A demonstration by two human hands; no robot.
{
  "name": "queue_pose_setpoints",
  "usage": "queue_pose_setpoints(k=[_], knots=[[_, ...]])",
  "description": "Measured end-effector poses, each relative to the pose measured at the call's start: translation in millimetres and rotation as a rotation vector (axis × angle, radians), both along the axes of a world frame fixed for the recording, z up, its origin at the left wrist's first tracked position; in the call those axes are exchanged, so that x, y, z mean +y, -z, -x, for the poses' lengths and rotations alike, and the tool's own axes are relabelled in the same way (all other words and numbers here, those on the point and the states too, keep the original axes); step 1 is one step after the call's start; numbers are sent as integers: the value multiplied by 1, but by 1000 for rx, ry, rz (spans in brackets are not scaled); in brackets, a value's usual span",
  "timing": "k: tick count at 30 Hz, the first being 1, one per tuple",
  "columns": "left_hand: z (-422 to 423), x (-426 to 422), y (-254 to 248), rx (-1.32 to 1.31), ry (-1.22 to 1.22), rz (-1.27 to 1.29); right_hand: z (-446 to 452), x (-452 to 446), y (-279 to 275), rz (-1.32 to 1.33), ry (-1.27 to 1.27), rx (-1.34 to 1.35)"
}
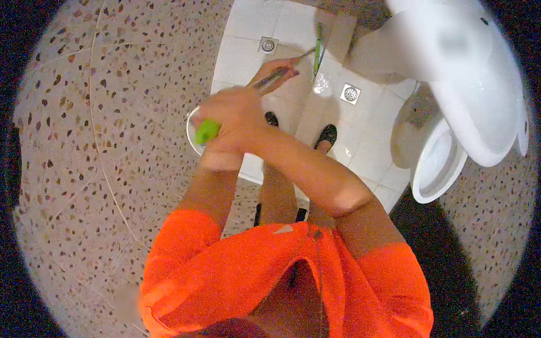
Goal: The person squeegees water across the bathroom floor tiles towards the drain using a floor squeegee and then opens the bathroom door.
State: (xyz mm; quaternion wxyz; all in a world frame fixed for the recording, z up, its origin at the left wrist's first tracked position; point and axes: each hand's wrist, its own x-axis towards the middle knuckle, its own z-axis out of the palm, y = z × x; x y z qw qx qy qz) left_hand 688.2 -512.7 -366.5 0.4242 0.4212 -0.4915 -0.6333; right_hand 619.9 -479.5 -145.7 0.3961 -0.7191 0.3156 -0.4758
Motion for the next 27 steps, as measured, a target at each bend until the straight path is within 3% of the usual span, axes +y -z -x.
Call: queue_pose_setpoints(k=[1,2,4,7,10,12,13,14,16,20,22,23,25,27], knots=[[-18,7,-4,-55,-47,80,-22,11,3,-10,-77,-59],[-43,13,-10,-82,-70,-213,-42,20,6,-14,-155,-117],[-86,35,-21,-105,-89,-517,-76,40,3,-13,-219,-29],[-147,65,-10,-247,-134,-162,-119,53,-4,-69,-420,15],[-169,77,-9,-179,-96,-23,-146,56,-13,-66,-529,160],[-161,63,-17,441,-377,-614,-146,41,-22,-40,-600,242],[-154,43,-24,448,-373,-602,-140,30,-27,-19,-664,318],[-141,21,-34,194,-342,-353,-133,14,-28,23,-658,289],[-120,-22,-21,-13,-293,-162,-114,-30,-26,21,-691,300],[-98,-85,50,288,-420,44,-86,-76,40,-137,-819,579],[-124,-98,43,-612,-26,494,-84,-77,67,32,-740,406],[-132,-88,42,-614,-31,488,-85,-67,75,29,-747,405],[-138,-36,18,-667,-118,191,-87,-29,66,-13,-778,391],[-141,20,3,-541,-170,35,-87,9,52,-100,-941,355]])
